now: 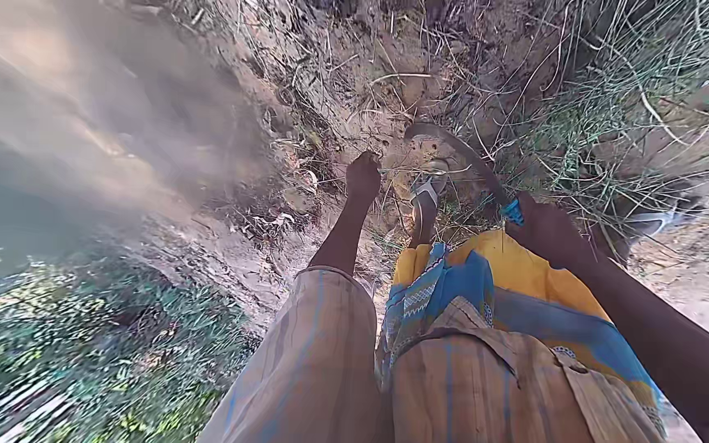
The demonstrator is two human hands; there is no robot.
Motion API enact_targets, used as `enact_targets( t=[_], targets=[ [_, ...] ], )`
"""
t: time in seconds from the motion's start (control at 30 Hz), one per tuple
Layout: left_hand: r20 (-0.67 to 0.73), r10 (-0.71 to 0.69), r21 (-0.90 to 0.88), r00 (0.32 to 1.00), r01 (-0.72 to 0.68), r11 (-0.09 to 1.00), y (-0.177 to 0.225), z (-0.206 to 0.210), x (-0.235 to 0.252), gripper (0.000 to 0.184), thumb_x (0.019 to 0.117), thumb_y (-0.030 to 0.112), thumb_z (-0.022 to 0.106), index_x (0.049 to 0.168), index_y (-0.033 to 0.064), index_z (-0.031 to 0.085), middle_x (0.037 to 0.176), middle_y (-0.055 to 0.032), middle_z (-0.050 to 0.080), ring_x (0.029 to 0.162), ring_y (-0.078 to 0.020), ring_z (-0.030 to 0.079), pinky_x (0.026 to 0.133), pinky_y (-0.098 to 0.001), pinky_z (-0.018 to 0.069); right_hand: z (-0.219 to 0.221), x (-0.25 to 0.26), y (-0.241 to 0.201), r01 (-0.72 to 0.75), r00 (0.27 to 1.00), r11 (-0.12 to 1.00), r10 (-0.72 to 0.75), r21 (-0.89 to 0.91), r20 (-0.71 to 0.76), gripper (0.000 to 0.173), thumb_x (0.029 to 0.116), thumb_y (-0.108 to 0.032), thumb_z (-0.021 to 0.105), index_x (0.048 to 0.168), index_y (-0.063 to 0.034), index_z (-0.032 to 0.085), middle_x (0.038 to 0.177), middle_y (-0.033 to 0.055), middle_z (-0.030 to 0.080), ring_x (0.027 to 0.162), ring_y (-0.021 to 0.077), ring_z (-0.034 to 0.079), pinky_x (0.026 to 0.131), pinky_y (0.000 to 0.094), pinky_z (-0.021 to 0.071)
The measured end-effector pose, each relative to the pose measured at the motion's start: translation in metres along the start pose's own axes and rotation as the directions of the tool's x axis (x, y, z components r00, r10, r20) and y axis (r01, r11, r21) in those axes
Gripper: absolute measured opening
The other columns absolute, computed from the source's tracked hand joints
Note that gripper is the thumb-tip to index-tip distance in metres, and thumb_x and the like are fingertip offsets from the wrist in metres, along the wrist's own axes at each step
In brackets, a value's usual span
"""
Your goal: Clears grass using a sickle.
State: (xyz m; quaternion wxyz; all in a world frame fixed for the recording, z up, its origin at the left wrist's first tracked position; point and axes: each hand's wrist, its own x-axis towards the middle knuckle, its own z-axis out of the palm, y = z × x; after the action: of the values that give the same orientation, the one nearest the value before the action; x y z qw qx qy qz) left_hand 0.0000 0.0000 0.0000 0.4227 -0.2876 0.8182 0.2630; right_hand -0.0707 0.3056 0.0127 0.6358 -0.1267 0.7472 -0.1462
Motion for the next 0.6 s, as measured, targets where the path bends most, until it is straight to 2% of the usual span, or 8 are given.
enact_targets(
  t=[0.07,0.13,0.17,0.27,0.33,0.47,0.53,0.6],
  targets=[
    [0.278,-0.193,0.005,0.941,0.199,0.98,0.003,0.031,-0.005,0.036,0.1129,0.013,0.037,0.126,-0.0124,0.058,0.12,-0.0345,0.064,0.12,-0.0486,0.061,0.104,-0.0626,0.0439,0.004,-0.045,0.045,-0.127,0.991,0.992,0.127,-0.01,0.034,0.043,0.1004,-0.017,0.06,0.132,0.0095,0.05,0.096,0.0338,0.065,0.094,0.0536,0.065,0.078,0.067,0.0474],
    [0.34,-0.128,-0.018,0.932,0.142,0.99,0.008,0.084,-0.012,0.033,0.109,0.017,0.05,0.124,-0.0091,0.063,0.12,-0.0327,0.065,0.116,-0.0486,0.063,0.099,-0.0652,0.0476,0.007,-0.085,0.087,-0.198,0.98,0.98,0.198,0.037,0.004,0.044,0.0981,-0.017,0.06,0.134,0.0081,0.053,0.096,0.0323,0.067,0.091,0.052,0.066,0.077,0.0662,0.0481],
    [0.346,-0.099,-0.033,0.933,0.117,0.993,0.013,0.105,-0.011,0.034,0.1067,0.019,0.054,0.128,-0.0064,0.063,0.126,-0.0315,0.062,0.118,-0.0475,0.062,0.1,-0.0647,0.0482,0.008,-0.102,0.1,-0.201,0.979,0.977,0.203,0.071,-0.021,0.045,0.0975,-0.018,0.06,0.134,0.008,0.054,0.094,0.0313,0.067,0.088,0.0508,0.067,0.076,0.0653,0.0488],
    [0.183,-0.038,-0.152,0.982,0.066,0.986,0.057,0.123,0.001,0.039,0.107,0.019,0.052,0.14,-0.0014,0.058,0.146,-0.0293,0.051,0.134,-0.0453,0.051,0.111,-0.0608,0.0422,0.011,-0.124,0.111,-0.056,0.977,0.989,0.082,0.134,-0.199,0.044,0.0937,-0.02,0.06,0.126,0.0094,0.058,0.083,0.0266,0.068,0.074,0.0452,0.068,0.066,0.0604,0.0507],
    [-0.027,0.035,-0.271,0.999,-0.04,0.962,0.095,0.116,0.02,0.036,0.1067,0.013,0.048,0.138,-0.0036,0.058,0.144,-0.029,0.052,0.133,-0.0426,0.052,0.112,-0.0545,0.042,0.013,-0.119,0.111,0.004,0.945,0.987,0.049,0.162,-0.323,0.045,0.0939,-0.023,0.06,0.125,0.0097,0.059,0.082,0.0254,0.068,0.072,0.0432,0.068,0.064,0.0588,0.0511],
    [-0.272,0.215,-0.268,0.938,-0.289,0.919,0.175,0.073,0.071,0.038,0.1076,0.013,0.042,0.136,-0.0067,0.057,0.138,-0.0279,0.059,0.131,-0.0377,0.055,0.112,-0.0476,0.0427,0.029,-0.113,0.128,-0.047,0.889,0.902,0.233,0.428,-0.394,0.046,0.0954,-0.021,0.061,0.129,0.0089,0.055,0.083,0.0197,0.068,0.067,0.0302,0.067,0.063,0.0489,0.0541],
    [-0.299,0.334,-0.178,0.894,-0.396,0.901,0.214,0.052,0.096,0.04,0.1089,0.016,0.041,0.139,-0.0063,0.056,0.14,-0.0272,0.059,0.134,-0.0367,0.055,0.114,-0.0463,0.0411,0.042,-0.127,0.141,-0.079,0.85,0.797,0.368,0.599,-0.377,0.044,0.095,-0.017,0.061,0.129,0.0102,0.053,0.079,0.0158,0.064,0.06,0.0215,0.063,0.059,0.0412,0.0537],
    [-0.255,0.378,-0.122,0.89,-0.418,0.9,0.253,0.042,0.118,0.046,0.1085,0.021,0.046,0.146,-0.0057,0.049,0.147,-0.0282,0.052,0.138,-0.0376,0.051,0.116,-0.0465,0.0397,0.054,-0.146,0.153,-0.112,0.808,0.695,0.48,0.71,-0.342,0.044,0.0941,-0.017,0.06,0.128,0.0089,0.052,0.077,0.0104,0.062,0.056,0.0143,0.06,0.056,0.0352,0.0532]
  ],
)
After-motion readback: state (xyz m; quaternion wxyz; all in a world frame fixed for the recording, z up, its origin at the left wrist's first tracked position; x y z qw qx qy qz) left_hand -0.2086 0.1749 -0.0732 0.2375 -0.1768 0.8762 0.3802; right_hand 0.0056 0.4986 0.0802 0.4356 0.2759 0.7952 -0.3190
